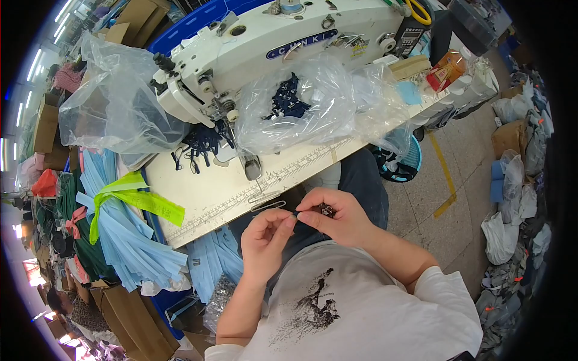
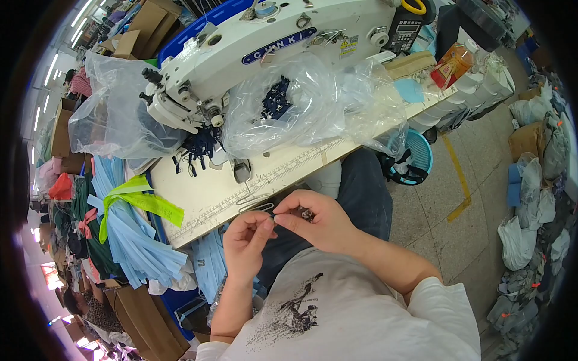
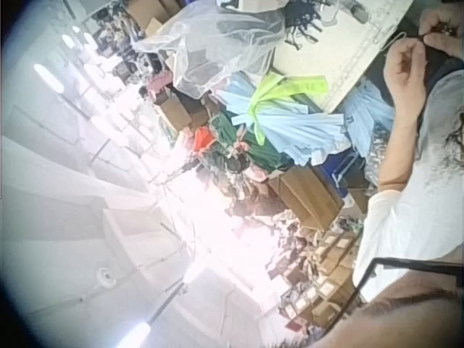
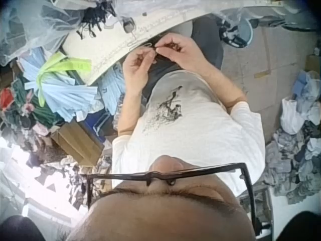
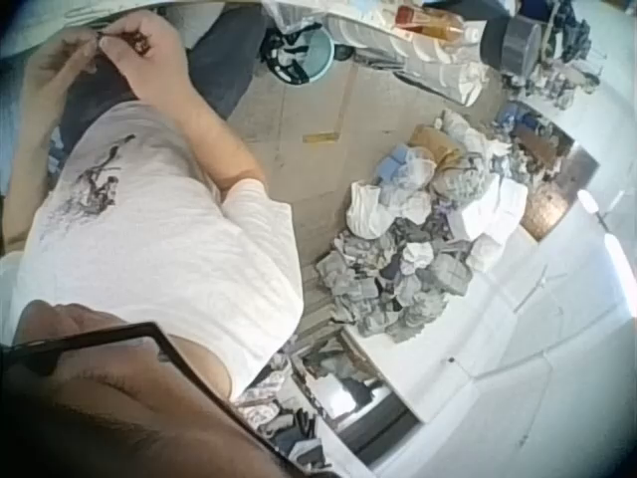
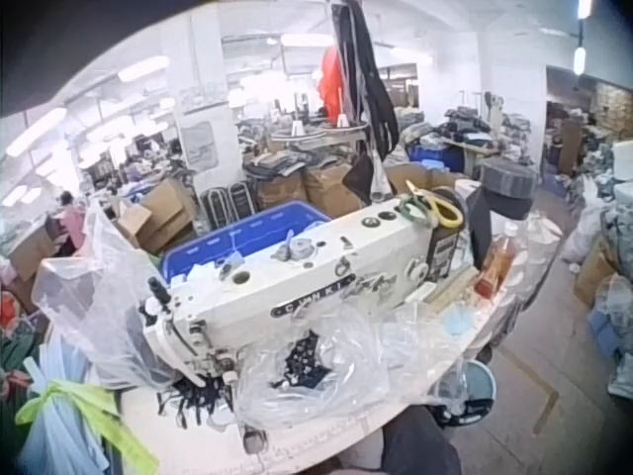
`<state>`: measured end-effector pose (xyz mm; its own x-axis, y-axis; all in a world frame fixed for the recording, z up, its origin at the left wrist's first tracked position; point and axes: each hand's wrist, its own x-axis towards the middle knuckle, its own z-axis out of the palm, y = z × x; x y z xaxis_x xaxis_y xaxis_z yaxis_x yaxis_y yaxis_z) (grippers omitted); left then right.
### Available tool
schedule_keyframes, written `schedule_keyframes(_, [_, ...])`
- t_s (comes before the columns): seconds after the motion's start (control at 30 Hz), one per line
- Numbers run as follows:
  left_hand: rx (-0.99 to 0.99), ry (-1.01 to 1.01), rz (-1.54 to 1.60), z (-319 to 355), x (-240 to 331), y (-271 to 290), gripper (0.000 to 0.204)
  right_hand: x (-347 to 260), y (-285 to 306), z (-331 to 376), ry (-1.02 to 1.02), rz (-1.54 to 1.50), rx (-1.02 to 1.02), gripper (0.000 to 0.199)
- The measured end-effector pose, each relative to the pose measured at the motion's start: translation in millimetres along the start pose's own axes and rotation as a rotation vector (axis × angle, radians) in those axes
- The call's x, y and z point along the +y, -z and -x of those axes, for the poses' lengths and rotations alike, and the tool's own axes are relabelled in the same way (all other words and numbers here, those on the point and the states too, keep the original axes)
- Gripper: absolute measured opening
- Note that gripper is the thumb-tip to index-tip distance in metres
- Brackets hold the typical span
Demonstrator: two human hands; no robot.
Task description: Manually attaching small metal components to fabric ribbons at a workshop station.
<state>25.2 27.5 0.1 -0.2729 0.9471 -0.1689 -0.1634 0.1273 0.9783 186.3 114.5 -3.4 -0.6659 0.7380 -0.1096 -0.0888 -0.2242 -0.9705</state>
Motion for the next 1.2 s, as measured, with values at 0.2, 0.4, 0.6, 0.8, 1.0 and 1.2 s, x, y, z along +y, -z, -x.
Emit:
schedule_keyframes(0.2, [0.049, -0.013, -0.034, 3, 0, -5, 0.013, 1, 0, -1, 0.245, 0.118, 0.058, 0.01])
schedule_keyframes(0.4, [0.089, -0.121, -0.149, 4, -8, -5, 0.016, -5, -4, -2, -0.101, -0.139, 0.043, 0.01])
schedule_keyframes(0.6, [0.093, -0.162, -0.155, 0, -3, -3, 0.023, -7, 1, -1, -0.09, -0.166, -0.02, 0.01])
schedule_keyframes(0.8, [0.056, -0.327, -0.486, -3, 3, -2, 0.025, -5, 3, 0, -0.149, -0.332, -0.022, 0.008])
schedule_keyframes(1.0, [-0.044, -0.2, 0.057, 5, 0, -4, 0.024, 3, 6, -3, -0.195, -0.624, -0.029, 0.008])
schedule_keyframes(1.2, [-0.156, -0.206, 0.4, 3, -5, -1, 0.021, 2, -1, -5, -0.237, -0.674, 0.038, 0.009])
